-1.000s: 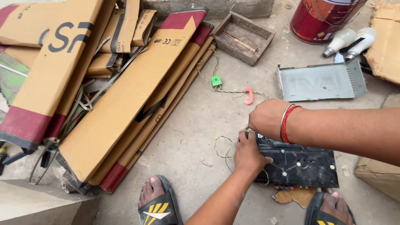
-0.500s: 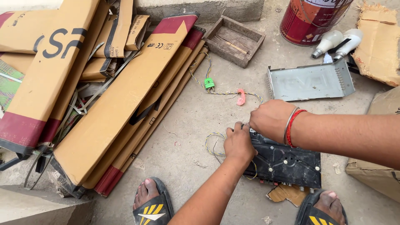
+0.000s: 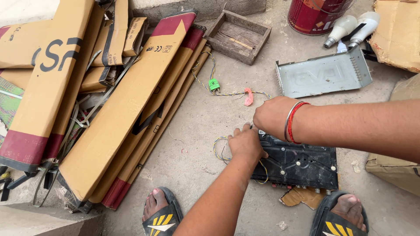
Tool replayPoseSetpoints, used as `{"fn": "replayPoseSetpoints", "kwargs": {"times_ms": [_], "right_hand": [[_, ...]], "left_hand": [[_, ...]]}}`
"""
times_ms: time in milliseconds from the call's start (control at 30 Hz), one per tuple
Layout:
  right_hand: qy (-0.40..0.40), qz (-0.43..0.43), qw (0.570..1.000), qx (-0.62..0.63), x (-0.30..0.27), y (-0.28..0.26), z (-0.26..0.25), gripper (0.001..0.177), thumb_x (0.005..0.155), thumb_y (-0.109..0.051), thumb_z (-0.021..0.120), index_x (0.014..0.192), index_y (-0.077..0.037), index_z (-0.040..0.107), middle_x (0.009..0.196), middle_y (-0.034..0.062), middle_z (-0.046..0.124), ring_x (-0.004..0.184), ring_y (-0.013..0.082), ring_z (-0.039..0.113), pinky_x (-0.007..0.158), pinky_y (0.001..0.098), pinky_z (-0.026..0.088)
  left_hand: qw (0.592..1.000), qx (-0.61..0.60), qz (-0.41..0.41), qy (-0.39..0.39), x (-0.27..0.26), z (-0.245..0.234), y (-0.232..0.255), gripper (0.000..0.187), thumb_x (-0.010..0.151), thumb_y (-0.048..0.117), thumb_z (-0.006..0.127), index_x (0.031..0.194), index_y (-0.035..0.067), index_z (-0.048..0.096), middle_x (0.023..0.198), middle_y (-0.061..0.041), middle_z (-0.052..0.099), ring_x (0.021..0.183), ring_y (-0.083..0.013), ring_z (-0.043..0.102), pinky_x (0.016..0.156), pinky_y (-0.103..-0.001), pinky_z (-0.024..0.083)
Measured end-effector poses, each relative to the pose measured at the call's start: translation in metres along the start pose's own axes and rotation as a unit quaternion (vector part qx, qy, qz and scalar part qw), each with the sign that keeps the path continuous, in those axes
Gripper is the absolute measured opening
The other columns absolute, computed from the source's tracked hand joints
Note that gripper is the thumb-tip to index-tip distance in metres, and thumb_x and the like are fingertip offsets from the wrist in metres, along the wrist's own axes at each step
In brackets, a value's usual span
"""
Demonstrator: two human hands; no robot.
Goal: The recorder uses a screwdriver and their hands to disassemble and inspect the internal components of a car stereo or amplifier.
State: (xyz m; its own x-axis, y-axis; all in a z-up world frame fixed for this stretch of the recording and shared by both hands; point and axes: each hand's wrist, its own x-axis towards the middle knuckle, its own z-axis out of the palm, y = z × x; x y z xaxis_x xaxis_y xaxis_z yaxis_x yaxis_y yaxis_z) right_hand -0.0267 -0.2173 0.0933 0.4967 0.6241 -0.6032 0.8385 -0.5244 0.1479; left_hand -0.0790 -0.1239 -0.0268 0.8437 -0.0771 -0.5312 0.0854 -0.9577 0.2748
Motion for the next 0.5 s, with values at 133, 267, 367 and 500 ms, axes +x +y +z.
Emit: {"fn": "replayPoseSetpoints", "kwargs": {"times_ms": [133,267,367,500], "right_hand": [[-0.006,0.044,0.998,0.034,-0.016,-0.002,-0.002,0.017,0.079,-0.008,0.074,0.095,-0.008,0.076,0.102,0.0158,0.074,0.098,0.0321,0.073,0.084,0.042,0.059],[-0.01,0.061,0.998,0.022,-0.025,-0.004,0.008,0.013,0.086,-0.011,0.068,0.095,-0.008,0.076,0.101,0.0158,0.075,0.097,0.032,0.074,0.082,0.042,0.06],[0.004,0.027,1.0,-0.005,-0.017,-0.003,0.012,0.015,0.084,-0.011,0.069,0.097,-0.006,0.075,0.104,0.0174,0.072,0.096,0.0321,0.074,0.08,0.0418,0.06],[0.097,-0.069,0.992,-0.03,-0.007,-0.008,0.018,0.028,0.077,-0.009,0.072,0.104,-0.001,0.072,0.102,0.0181,0.07,0.09,0.0318,0.075,0.071,0.042,0.062]], "left_hand": [[1.0,0.0,0.002,-0.004,0.001,-0.002,-0.001,0.105,0.061,0.042,0.098,0.152,0.027,0.046,0.146,0.0,0.051,0.137,-0.0281,0.048,0.113,-0.054,0.04],[1.0,-0.009,0.006,0.006,0.002,0.005,-0.003,0.108,0.06,0.041,0.099,0.152,0.025,0.044,0.148,0.001,0.049,0.136,-0.0281,0.048,0.112,-0.053,0.041],[0.999,-0.031,0.009,0.017,0.004,0.004,-0.007,0.11,0.058,0.039,0.1,0.152,0.026,0.043,0.153,0.0,0.043,0.136,-0.0285,0.047,0.11,-0.054,0.04],[0.999,-0.03,0.017,0.003,0.0,0.006,-0.01,0.094,0.062,0.041,0.096,0.145,0.021,0.056,0.152,0.0,0.05,0.138,-0.0275,0.05,0.113,-0.051,0.042]]}}
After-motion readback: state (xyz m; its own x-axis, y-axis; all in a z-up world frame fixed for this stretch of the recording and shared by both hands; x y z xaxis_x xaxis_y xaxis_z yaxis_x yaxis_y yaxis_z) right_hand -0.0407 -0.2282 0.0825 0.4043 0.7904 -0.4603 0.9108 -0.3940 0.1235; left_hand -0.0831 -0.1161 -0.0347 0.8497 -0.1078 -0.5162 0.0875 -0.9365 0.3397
